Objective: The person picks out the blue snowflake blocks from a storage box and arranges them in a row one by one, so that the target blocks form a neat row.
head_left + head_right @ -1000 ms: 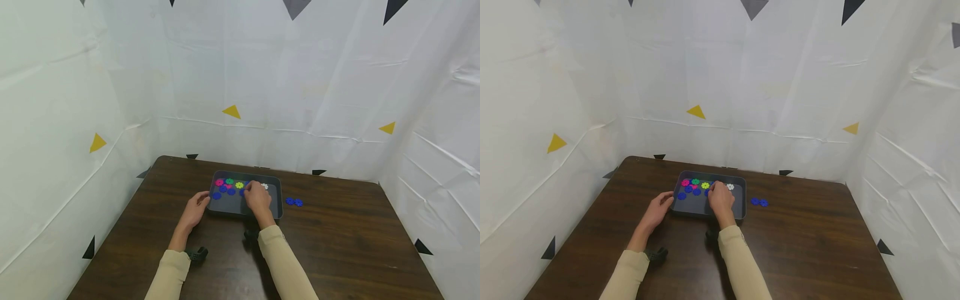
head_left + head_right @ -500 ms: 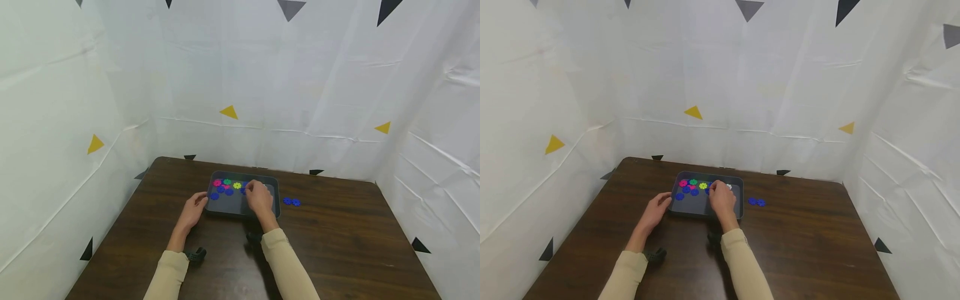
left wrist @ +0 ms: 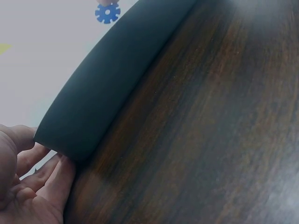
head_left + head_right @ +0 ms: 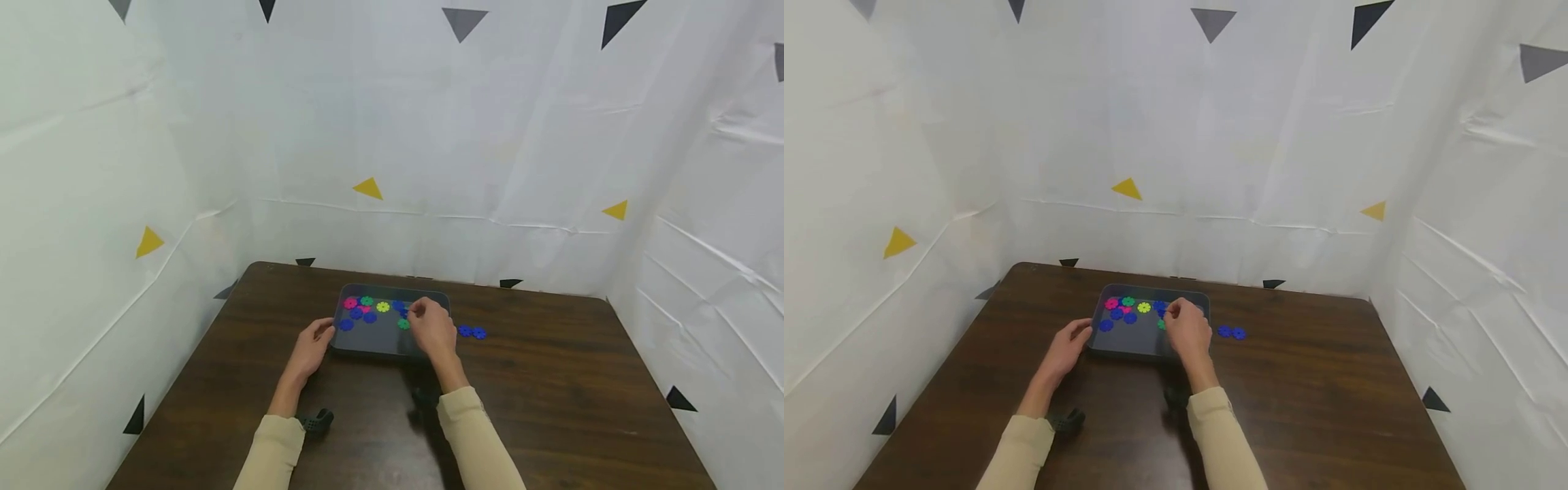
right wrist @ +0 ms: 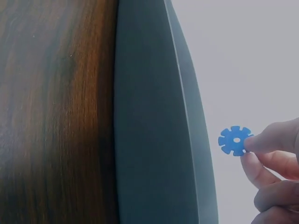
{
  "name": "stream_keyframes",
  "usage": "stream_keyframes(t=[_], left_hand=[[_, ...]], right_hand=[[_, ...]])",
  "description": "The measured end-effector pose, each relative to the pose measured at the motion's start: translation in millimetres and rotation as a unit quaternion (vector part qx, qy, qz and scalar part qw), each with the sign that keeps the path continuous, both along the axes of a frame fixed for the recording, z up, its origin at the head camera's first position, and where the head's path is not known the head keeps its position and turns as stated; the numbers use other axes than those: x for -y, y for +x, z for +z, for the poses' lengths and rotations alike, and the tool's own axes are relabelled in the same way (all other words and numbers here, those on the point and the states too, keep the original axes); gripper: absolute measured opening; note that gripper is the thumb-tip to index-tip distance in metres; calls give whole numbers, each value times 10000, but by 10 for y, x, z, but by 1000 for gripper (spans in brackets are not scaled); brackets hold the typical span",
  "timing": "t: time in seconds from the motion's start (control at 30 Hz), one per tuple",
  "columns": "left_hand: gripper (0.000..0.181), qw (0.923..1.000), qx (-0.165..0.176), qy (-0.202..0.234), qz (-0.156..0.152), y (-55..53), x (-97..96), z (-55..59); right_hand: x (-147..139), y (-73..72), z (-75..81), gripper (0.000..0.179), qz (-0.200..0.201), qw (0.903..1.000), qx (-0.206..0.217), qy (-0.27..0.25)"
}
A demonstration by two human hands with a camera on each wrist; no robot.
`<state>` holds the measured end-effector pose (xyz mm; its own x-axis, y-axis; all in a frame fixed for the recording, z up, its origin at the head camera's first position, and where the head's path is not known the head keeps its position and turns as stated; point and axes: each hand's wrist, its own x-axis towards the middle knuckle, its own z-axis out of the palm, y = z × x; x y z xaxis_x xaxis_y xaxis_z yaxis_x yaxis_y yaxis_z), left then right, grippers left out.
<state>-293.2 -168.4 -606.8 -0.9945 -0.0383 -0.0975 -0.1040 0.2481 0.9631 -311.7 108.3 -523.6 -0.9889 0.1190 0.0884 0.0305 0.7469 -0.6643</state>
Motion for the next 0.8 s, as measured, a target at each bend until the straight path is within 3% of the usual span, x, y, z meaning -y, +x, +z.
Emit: stream_keyframes(t=[0.33, 0.8], left_hand=[[47, 10000, 0, -28, 10, -32, -12, 17], [47, 9999, 77, -58, 29, -48, 28, 42]], right_hand=[[-197, 50, 14, 15, -3, 9995, -299, -110], [-596, 136, 117, 24, -360, 9972, -399, -517]])
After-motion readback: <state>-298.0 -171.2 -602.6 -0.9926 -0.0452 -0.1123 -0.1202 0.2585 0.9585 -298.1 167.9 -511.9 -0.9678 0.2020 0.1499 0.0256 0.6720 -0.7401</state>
